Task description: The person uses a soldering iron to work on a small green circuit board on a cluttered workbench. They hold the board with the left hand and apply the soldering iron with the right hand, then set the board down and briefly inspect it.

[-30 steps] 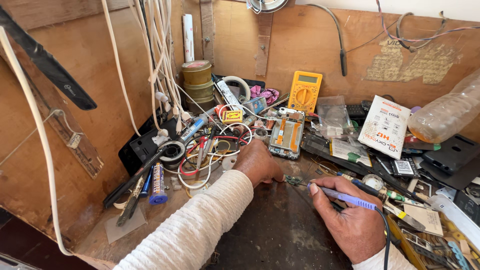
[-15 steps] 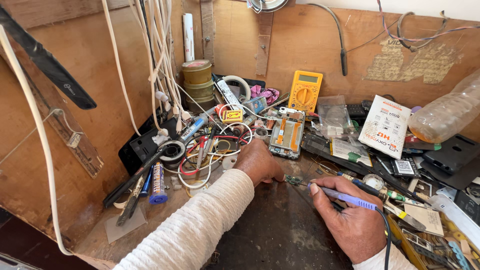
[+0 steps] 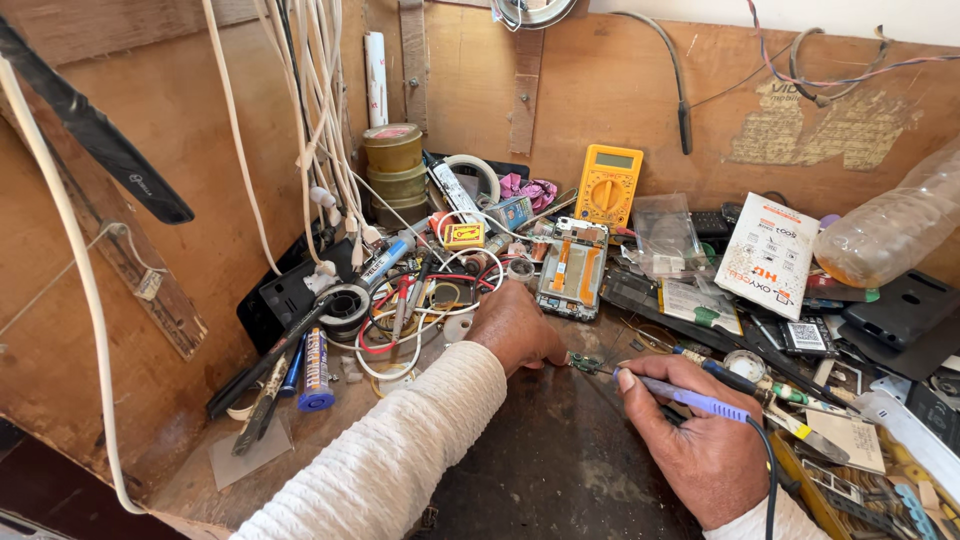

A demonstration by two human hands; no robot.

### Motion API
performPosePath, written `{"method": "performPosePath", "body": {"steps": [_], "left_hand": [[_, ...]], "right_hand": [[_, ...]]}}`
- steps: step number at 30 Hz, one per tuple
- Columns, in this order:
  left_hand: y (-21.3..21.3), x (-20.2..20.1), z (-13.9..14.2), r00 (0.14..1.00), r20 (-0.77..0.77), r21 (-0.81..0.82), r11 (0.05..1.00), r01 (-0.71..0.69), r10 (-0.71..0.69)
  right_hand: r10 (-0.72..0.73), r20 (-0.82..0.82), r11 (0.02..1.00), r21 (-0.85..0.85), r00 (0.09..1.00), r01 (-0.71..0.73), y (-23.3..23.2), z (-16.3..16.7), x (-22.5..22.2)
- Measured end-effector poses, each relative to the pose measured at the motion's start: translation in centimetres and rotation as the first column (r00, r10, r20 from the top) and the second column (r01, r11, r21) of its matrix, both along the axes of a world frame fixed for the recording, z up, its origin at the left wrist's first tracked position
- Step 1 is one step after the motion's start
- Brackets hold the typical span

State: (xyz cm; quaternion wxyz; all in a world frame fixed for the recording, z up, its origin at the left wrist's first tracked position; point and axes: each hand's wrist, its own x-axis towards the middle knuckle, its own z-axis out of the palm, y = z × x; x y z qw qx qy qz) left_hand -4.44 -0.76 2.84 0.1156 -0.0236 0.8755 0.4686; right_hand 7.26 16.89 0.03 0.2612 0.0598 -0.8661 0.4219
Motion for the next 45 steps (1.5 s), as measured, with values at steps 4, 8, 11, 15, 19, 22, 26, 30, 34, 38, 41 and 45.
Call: {"method": "performPosePath", "body": {"steps": [4, 8, 11, 15, 19, 22, 26, 30, 34, 38, 41, 45], "left_hand": [[-0.01, -0.01, -0.10, 1.000, -0.025, -0.002, 1.000, -0.009, 0.009], [-0.03, -0.11, -0.12, 1.000, -0.006, 0.013, 1.000, -0.003, 0.003], [0.05, -0.15, -0.08, 1.000, 0.001, 0.012, 1.000, -0.009, 0.009], [-0.03, -0.07, -0.11, 1.000, -0.009, 0.020, 1.000, -0.006, 0.006], [-0.08, 0.04, -0.12, 1.000, -0.027, 0.009, 1.000, -0.003, 0.003], [-0.01, 0.01, -0.02, 1.000, -0.016, 0.023, 1.000, -0.002, 0.002], [0.01, 0.02, 0.03, 1.000, -0.018, 0.017, 1.000, -0.011, 0.011], [0.00, 0.06, -0.08, 1.000, -0.026, -0.003, 1.000, -0.004, 0.004], [0.13, 0.02, -0.09, 1.000, -0.015, 0.000, 1.000, -0.023, 0.023], [0.03, 0.06, -0.11, 1.000, -0.018, 0.007, 1.000, -0.018, 0.018], [0.11, -0.05, -0.04, 1.000, -0.015, -0.022, 1.000, -0.015, 0.015], [-0.03, -0.04, -0.22, 0.999, -0.031, -0.015, 1.000, -0.013, 0.013]], "right_hand": [[0.000, -0.017, 1.000, 0.003, 1.000, 0.000, -0.02, 0.04, -0.04], [0.000, 0.020, 1.000, 0.008, 1.000, 0.000, 0.02, 0.09, -0.06], [-0.003, 0.025, 1.000, 0.010, 1.000, 0.003, 0.07, 0.12, -0.03], [-0.010, -0.005, 1.000, 0.000, 1.000, 0.010, -0.10, 0.01, 0.02], [0.007, -0.016, 1.000, 0.010, 1.000, -0.007, -0.09, 0.06, 0.03], [0.007, -0.011, 1.000, 0.008, 1.000, -0.007, -0.09, 0.12, 0.01], [-0.014, -0.003, 1.000, 0.018, 1.000, 0.014, -0.08, 0.20, 0.02], [-0.004, -0.011, 1.000, 0.014, 1.000, 0.004, -0.18, 0.25, 0.04], [-0.007, 0.001, 1.000, 0.025, 1.000, 0.007, -0.23, 0.34, 0.07], [-0.024, 0.013, 1.000, 0.000, 1.000, 0.024, -0.26, 0.26, 0.12], [-0.023, 0.006, 1.000, 0.008, 1.000, 0.023, -0.12, 0.17, 0.10], [0.001, -0.017, 1.000, 0.016, 1.000, -0.001, 0.01, 0.00, -0.06]]}}
